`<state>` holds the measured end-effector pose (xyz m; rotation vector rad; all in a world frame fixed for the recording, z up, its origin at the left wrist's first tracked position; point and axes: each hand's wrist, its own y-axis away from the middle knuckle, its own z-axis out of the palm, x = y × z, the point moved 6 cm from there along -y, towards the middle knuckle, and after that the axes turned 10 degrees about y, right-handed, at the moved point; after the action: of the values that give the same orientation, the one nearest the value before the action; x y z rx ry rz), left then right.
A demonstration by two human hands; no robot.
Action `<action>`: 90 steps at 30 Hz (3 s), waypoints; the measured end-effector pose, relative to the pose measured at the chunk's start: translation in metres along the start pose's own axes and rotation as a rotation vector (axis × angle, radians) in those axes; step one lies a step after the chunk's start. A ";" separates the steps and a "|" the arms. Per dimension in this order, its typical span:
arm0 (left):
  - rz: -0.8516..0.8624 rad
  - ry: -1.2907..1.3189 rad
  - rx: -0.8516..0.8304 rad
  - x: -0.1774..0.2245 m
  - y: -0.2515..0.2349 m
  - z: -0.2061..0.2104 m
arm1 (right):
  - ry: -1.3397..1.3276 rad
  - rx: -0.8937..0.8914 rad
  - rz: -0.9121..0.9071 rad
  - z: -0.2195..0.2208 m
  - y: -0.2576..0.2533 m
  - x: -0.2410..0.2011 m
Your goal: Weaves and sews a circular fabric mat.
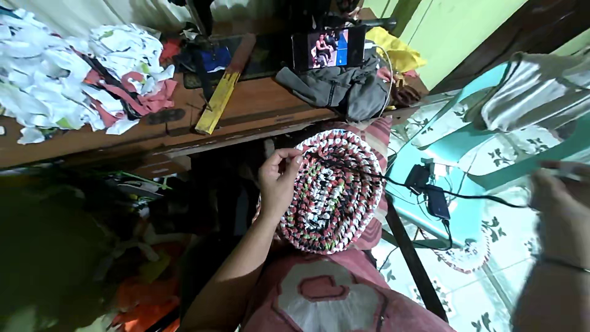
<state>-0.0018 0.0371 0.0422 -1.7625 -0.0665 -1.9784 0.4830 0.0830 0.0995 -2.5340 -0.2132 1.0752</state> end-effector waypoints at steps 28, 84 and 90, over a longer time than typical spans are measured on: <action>-0.018 0.041 0.015 -0.008 -0.008 0.011 | -0.518 -0.641 -0.196 0.259 0.012 -0.187; 0.087 0.071 -0.095 -0.001 0.002 0.019 | -0.110 -0.379 -0.233 0.240 0.017 -0.207; 0.066 0.040 -0.056 -0.005 0.002 0.016 | -0.040 -0.406 -0.206 0.226 0.017 -0.193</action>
<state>0.0137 0.0428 0.0394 -1.7359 0.0600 -1.9854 0.1857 0.0771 0.0764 -2.7586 -0.7558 1.0895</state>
